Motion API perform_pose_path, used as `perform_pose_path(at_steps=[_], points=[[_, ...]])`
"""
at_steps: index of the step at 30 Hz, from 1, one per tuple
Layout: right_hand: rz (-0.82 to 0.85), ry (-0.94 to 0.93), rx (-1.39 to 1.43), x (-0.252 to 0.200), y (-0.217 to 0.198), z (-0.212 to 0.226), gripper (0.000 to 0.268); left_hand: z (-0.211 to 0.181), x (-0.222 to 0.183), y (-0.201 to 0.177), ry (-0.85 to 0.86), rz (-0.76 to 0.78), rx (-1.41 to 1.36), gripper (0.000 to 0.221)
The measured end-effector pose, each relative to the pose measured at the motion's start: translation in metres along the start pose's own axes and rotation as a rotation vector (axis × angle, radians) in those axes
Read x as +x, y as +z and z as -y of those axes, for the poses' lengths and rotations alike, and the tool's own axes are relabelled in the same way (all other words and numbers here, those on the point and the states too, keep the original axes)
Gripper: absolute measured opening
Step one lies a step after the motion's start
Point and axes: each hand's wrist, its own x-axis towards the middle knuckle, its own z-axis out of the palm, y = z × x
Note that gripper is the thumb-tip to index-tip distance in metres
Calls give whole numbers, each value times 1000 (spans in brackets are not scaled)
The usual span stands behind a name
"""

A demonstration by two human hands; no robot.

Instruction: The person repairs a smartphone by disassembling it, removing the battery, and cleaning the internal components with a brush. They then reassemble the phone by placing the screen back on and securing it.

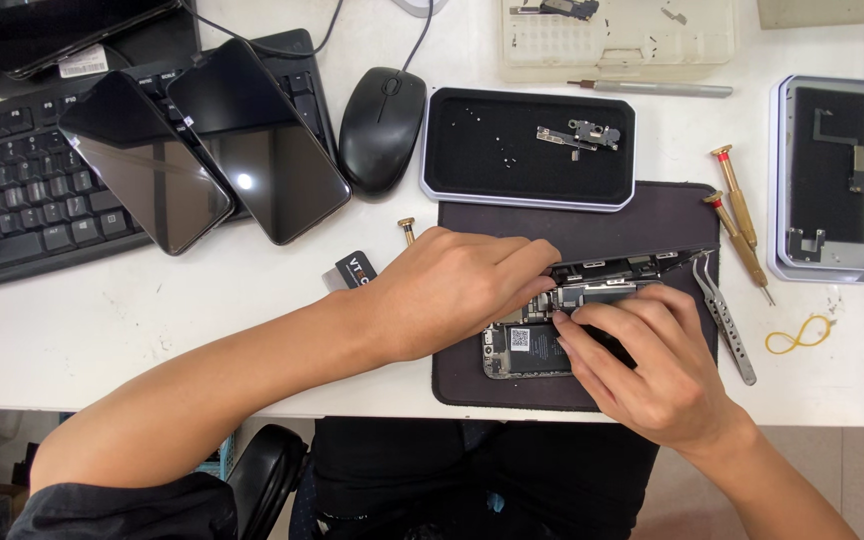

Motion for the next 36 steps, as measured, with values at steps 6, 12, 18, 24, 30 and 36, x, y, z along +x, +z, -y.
perform_pose_path(at_steps=[6, 12, 18, 24, 30, 36], points=[[-50, 19, -9, -4, -1, -3, 26, -4, 1, 2, 17, 25, 54, 18], [-112, 30, -6, -6, 0, -3, 24, -5, -3, 2, 107, -9, 137, 28], [-89, 7, -47, -4, 1, -2, 25, -8, -7, 3, 206, 11, 238, 29], [-44, 8, -53, -1, 2, -1, 23, -10, -8, 6, 215, -18, 268, 23], [-40, 9, -56, 0, 2, -1, 24, -8, -7, 7, 190, -18, 209, 26], [-7, 19, -19, 2, 3, 0, 23, -9, -8, 6, 208, -30, 252, 28]])
